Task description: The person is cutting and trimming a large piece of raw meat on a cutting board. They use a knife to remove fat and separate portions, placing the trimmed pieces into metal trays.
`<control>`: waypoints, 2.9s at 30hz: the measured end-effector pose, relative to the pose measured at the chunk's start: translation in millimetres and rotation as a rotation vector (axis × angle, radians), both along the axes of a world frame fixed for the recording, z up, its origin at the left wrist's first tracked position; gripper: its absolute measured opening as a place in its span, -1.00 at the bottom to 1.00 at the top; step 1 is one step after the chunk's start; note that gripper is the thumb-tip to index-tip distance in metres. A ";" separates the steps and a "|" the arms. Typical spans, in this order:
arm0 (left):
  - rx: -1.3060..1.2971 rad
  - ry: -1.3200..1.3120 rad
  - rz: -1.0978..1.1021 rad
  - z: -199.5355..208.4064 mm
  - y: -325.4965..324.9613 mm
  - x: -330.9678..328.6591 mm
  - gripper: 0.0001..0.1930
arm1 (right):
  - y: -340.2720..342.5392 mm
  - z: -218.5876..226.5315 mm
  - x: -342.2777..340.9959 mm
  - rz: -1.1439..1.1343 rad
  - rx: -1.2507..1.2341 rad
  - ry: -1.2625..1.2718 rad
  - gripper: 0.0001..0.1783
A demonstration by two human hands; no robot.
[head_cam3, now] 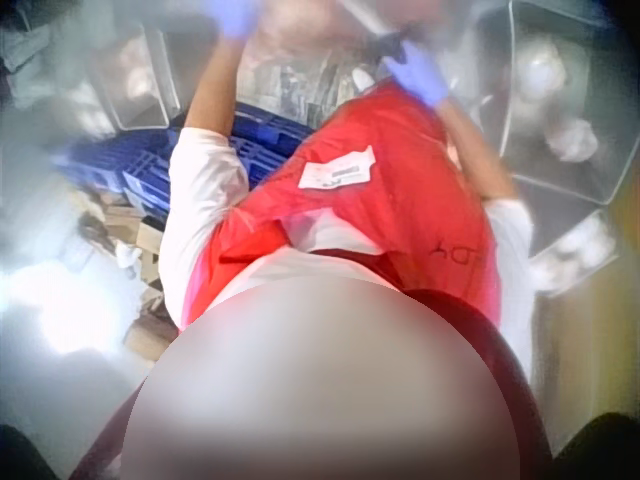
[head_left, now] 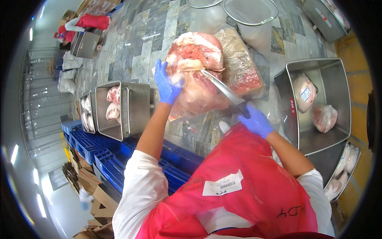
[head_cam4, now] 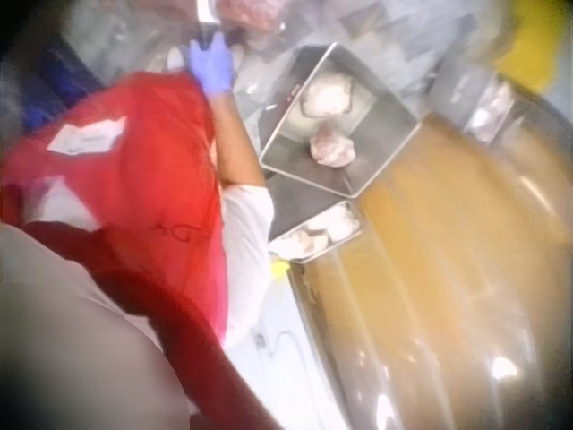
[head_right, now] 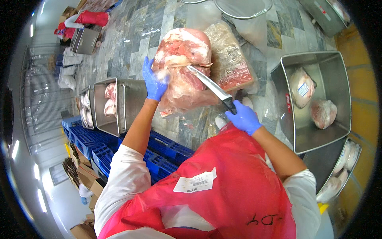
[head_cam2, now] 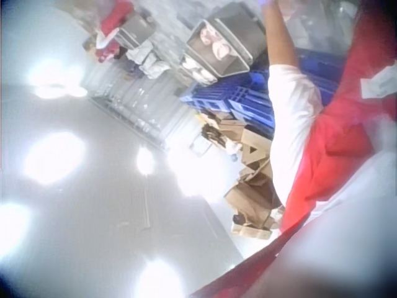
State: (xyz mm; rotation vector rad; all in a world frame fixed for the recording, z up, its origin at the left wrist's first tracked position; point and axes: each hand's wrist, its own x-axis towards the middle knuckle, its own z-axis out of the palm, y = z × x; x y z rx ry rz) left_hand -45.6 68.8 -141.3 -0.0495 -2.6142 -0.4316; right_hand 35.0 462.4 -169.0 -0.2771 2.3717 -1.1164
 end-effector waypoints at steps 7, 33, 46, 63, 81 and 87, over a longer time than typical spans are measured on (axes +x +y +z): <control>-0.166 -0.354 -0.292 17.8 16.0 -19.0 -0.18 | 61.2 69.2 -18.2 -0.005 -0.087 -0.212 -0.46; 0.202 -0.235 -0.050 -16.4 14.9 -18.6 -0.77 | 11.0 101.0 -153.8 0.414 0.291 -0.087 -0.48; -0.003 -0.266 -0.092 -14.2 1.2 -27.4 -0.82 | 17.0 -42.5 -50.4 0.143 0.245 0.203 -0.42; 0.061 -0.205 0.100 -32.5 -24.7 -44.5 -0.32 | 65.3 116.4 -105.0 0.330 0.160 0.113 -0.53; 0.299 -0.668 0.304 -21.5 -48.9 -55.8 0.01 | 40.0 130.2 -161.9 0.492 0.170 0.101 -0.55; 0.260 -0.711 0.353 -21.6 -38.8 -60.8 0.06 | 44.9 88.6 -121.1 0.337 0.113 -0.041 -0.49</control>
